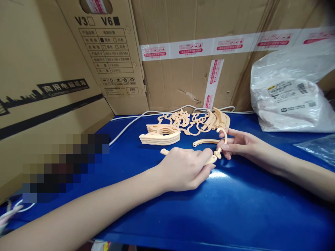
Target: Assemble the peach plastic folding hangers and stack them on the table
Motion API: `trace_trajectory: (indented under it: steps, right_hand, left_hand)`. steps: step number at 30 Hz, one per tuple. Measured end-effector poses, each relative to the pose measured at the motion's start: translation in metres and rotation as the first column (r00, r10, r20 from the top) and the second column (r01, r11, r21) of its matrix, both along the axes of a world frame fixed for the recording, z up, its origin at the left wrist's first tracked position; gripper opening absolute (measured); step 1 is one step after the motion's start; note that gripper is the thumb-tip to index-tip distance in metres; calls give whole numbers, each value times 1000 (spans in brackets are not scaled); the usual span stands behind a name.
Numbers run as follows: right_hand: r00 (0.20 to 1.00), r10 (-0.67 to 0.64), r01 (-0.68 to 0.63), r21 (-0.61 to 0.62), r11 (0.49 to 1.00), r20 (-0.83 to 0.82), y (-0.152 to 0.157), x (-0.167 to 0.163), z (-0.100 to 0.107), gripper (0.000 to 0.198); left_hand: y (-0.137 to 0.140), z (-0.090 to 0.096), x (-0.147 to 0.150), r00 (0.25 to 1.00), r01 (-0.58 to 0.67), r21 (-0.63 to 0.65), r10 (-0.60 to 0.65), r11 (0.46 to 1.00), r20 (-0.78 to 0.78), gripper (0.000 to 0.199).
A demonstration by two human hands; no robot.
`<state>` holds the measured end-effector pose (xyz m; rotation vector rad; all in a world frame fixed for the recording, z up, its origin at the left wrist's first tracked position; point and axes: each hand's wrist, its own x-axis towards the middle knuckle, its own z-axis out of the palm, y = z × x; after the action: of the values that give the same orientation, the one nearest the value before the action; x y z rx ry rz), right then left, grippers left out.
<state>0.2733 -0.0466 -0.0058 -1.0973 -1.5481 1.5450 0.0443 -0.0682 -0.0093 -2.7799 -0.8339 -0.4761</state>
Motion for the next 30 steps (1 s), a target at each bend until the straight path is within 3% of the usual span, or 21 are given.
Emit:
trace_trajectory:
  steps: [14, 23, 30]
  right_hand:
    - [1000, -27, 27, -31, 999, -4, 1, 0, -1, 40]
    - [989, -140, 137, -73, 988, -41, -1, -5, -1, 40]
    - [995, -42, 48, -64, 997, 93, 2, -1, -4, 47]
  left_hand:
    - [2, -5, 0, 992, 85, 92, -93, 992, 86, 29]
    - [8, -6, -1, 984, 86, 119, -104, 989, 148, 29]
    - [7, -8, -1, 969, 102, 134, -129, 986, 212, 28]
